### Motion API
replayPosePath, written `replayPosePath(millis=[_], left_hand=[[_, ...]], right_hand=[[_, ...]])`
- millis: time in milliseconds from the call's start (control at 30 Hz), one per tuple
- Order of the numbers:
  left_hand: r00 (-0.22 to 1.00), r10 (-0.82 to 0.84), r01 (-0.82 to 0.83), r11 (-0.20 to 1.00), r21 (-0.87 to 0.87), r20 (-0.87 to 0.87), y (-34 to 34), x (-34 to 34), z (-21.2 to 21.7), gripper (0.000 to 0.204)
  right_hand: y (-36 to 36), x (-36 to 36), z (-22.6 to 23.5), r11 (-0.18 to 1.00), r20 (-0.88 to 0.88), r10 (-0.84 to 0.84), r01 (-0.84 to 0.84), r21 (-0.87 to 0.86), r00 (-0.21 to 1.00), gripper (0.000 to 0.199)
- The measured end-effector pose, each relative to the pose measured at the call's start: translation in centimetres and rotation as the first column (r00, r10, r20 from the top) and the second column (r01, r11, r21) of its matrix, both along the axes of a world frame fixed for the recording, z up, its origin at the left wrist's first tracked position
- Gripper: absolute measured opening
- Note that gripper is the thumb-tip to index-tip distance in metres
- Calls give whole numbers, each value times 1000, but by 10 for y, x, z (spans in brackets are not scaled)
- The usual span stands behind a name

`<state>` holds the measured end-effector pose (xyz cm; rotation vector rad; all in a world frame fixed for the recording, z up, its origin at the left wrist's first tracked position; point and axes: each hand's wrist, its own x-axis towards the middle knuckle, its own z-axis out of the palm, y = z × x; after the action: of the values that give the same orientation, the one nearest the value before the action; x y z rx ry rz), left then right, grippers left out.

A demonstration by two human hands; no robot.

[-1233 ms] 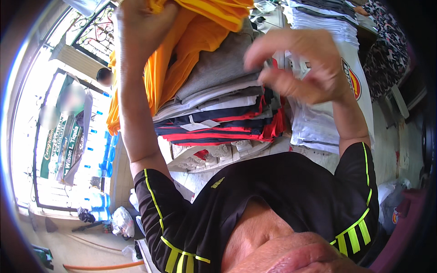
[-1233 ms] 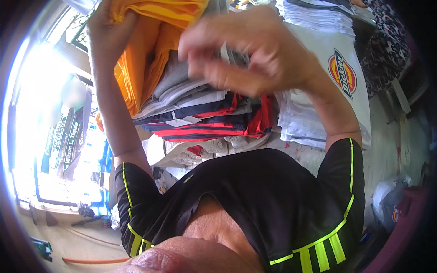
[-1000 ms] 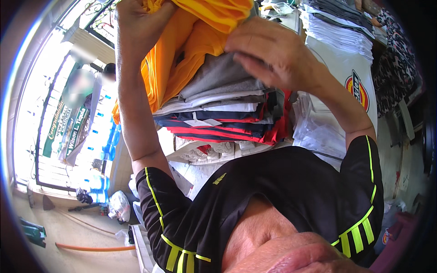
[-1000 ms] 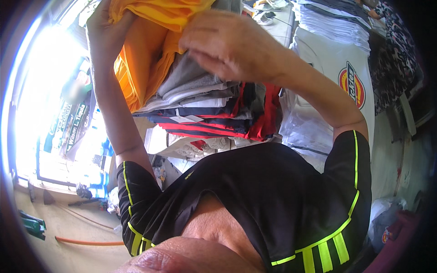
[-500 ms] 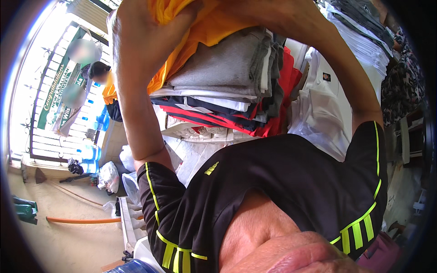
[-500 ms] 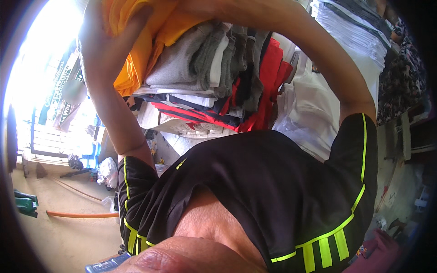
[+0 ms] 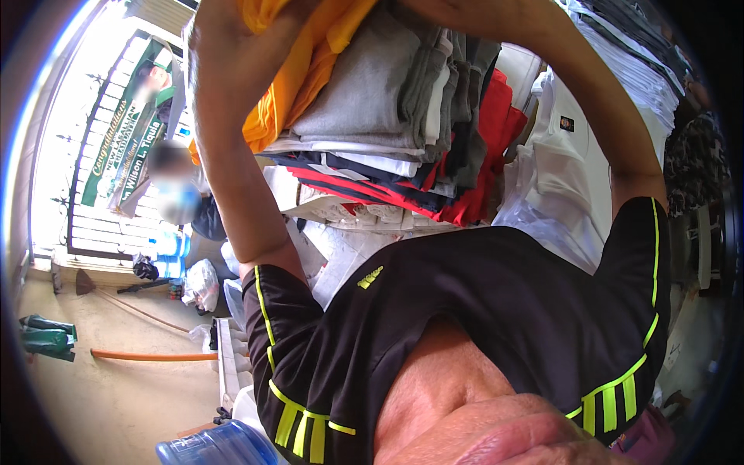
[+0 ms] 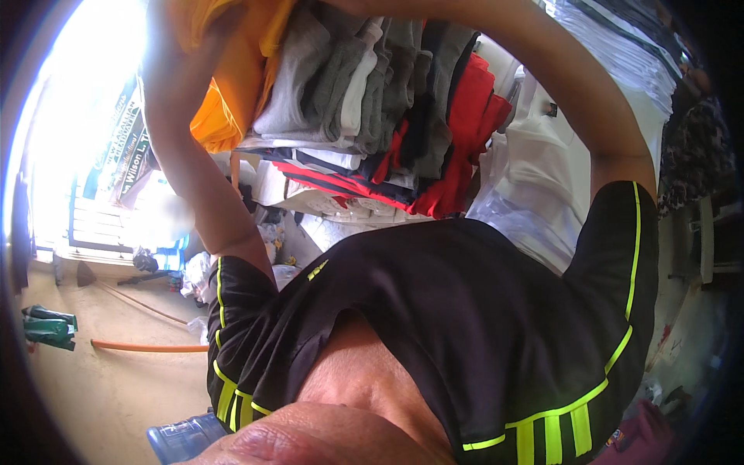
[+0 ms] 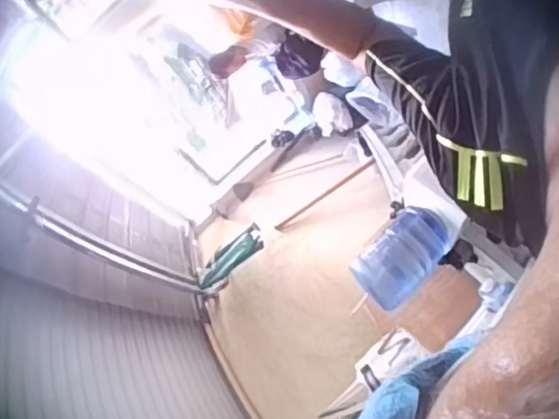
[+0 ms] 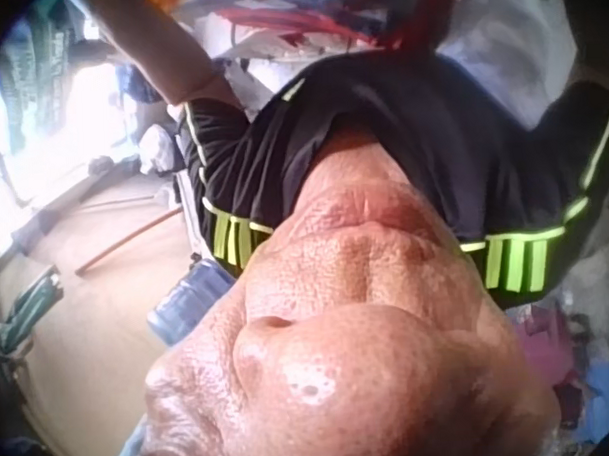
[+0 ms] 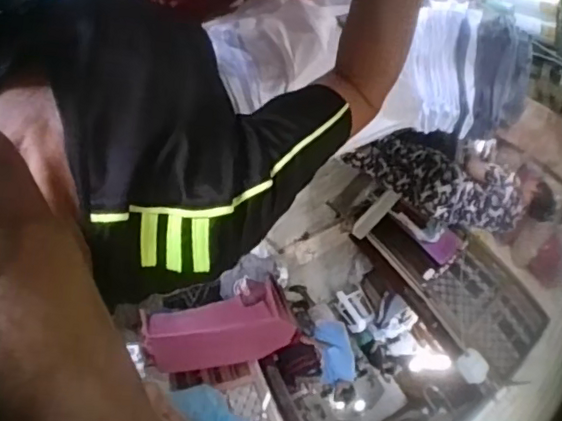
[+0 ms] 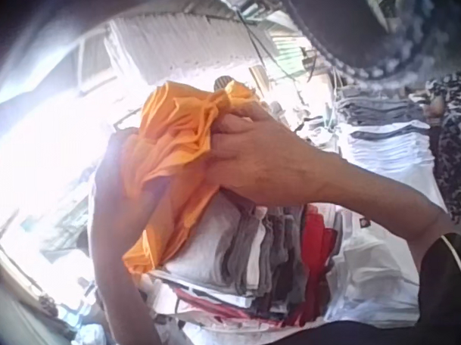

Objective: The person irons a yellow Dickies t-shirt on a pink ironing board using a white electric iron. After ironing, they fold the shirt and place it on a stack of other folded clothes.

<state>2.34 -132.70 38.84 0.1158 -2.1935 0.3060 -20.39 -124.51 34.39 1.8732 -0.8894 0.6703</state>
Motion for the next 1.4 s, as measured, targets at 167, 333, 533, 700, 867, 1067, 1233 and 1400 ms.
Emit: replayPosePath(millis=[167, 333, 533, 700, 867, 1067, 1233, 1400], left_hand=[[900, -262, 426, 701, 572, -349, 22, -13, -1, 67], [949, 257, -259, 966, 17, -183, -13, -27, -7, 67], [985, 37, -9, 987, 160, -171, -35, -18, 4, 52], [955, -135, 146, 989, 23, -266, -47, -27, 9, 45], [953, -213, 224, 974, 25, -215, -78, -13, 29, 43], [911, -335, 381, 906, 182, -241, -88, -24, 33, 42], [949, -241, 290, 921, 259, -204, -87, -20, 36, 41], [972, -7, 43, 988, 150, -233, -123, -25, 41, 39]], right_hand=[[-4, 9, 50, 939, 249, -35, -54, 340, 968, 12], [-19, 3, 50, 979, 245, 87, -129, 158, 965, 13], [-11, 24, -19, 868, 358, 399, -474, 147, 844, 8], [-43, -8, 4, 974, 143, 51, -81, 210, 988, 23], [-24, -15, 47, 814, 271, 191, -306, 493, 943, 35], [-11, -52, 32, 882, 567, 162, -376, 284, 808, 40], [-19, -54, 3, 932, 549, 165, -313, 186, 819, 26], [-45, -30, 0, 929, 116, 215, -240, 283, 970, 10]])
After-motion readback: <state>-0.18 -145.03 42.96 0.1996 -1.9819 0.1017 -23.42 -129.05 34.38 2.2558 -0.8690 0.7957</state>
